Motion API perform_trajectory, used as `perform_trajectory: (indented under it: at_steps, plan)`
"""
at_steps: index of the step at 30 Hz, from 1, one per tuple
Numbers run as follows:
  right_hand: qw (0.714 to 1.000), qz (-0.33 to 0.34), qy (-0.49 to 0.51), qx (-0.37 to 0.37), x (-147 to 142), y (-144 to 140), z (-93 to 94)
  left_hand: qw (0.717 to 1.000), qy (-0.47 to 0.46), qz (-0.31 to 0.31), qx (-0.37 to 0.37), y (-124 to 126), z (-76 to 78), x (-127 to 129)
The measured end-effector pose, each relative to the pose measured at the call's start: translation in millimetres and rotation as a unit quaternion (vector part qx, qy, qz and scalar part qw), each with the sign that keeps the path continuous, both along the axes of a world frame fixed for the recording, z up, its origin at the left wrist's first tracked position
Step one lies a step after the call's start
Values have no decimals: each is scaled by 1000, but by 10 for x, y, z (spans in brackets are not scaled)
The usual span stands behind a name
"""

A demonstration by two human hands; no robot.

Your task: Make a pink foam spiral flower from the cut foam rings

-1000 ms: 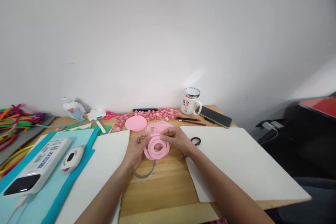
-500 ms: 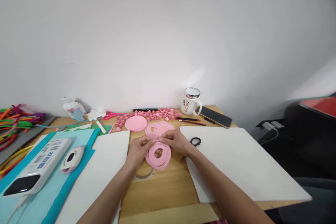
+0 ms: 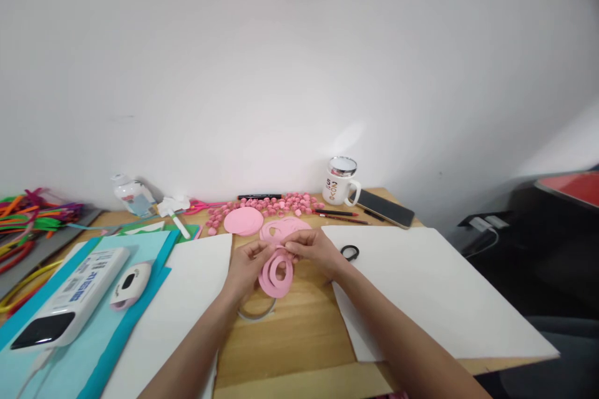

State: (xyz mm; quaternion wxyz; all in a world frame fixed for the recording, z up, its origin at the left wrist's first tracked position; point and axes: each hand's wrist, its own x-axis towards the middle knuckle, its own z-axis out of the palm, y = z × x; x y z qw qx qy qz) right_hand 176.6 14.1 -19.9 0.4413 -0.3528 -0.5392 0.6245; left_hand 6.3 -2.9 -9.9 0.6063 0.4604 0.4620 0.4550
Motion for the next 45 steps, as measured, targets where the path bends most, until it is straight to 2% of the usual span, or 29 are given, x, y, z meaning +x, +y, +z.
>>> perform_trajectory:
  at_steps: [9,15,22,30,45]
  plan:
    - [1000,23,9,-3,-14,-10,-17,1000,17,-2,7,6,-16,-10]
    - [1000,4,4,0,-23,14,-42,1000,28,-2,14,-4,5,0]
    - [1000,24,20,-3,-10,-9,3,1000,26,-4,10,-3,-17,2]
    - [998,48,14,32,1,0,9,1000,19,-14,9,6,-25,-7]
    - [999,6,-36,40,-25,-26,46,999,30,-20,8,6,-12,-1]
